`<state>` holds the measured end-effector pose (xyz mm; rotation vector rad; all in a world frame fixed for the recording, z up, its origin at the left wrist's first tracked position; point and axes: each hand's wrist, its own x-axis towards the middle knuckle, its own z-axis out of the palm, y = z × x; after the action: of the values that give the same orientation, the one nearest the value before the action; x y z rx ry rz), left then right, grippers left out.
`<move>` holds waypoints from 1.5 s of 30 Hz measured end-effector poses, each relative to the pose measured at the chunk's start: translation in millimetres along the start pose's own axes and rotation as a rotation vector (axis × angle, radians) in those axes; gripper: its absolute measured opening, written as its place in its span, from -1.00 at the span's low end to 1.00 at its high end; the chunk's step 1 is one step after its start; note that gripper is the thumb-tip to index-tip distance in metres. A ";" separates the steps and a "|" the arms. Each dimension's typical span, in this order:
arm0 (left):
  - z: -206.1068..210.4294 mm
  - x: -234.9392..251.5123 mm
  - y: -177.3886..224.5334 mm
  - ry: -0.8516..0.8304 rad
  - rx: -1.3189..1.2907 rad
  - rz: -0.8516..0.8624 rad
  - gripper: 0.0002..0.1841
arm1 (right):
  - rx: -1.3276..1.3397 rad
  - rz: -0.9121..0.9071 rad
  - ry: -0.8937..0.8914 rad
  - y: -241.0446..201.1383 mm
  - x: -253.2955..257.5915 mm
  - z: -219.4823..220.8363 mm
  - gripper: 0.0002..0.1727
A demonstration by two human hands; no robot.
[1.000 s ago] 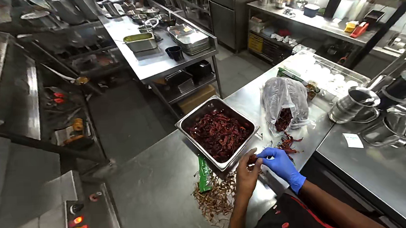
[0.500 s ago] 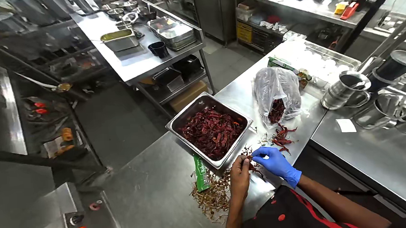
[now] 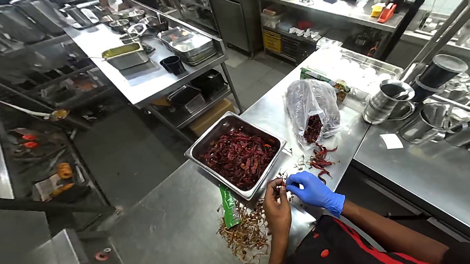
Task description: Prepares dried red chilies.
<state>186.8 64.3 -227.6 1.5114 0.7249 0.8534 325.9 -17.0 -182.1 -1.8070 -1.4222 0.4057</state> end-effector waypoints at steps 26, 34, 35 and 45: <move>0.4 14.7 32.8 0.034 -0.663 -0.252 -0.83 | 1.612 0.358 -0.261 -3.9 6.5 1.0 -0.84; -18.6 21.5 26.3 -0.083 -0.940 -0.473 -0.75 | 0.020 0.360 0.096 34.0 2.1 -7.5 -0.46; -20.1 21.0 25.6 -0.113 -0.942 -0.462 -0.75 | -0.057 0.341 0.091 34.8 1.6 -7.9 -0.31; -18.4 16.0 26.9 -0.220 -0.598 -0.258 -0.77 | 0.430 0.335 -0.019 -10.5 6.8 -18.7 -0.69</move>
<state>179.2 84.6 -198.5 0.9318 0.4341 0.6206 333.4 -17.1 -160.9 -1.6785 -0.9483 0.8339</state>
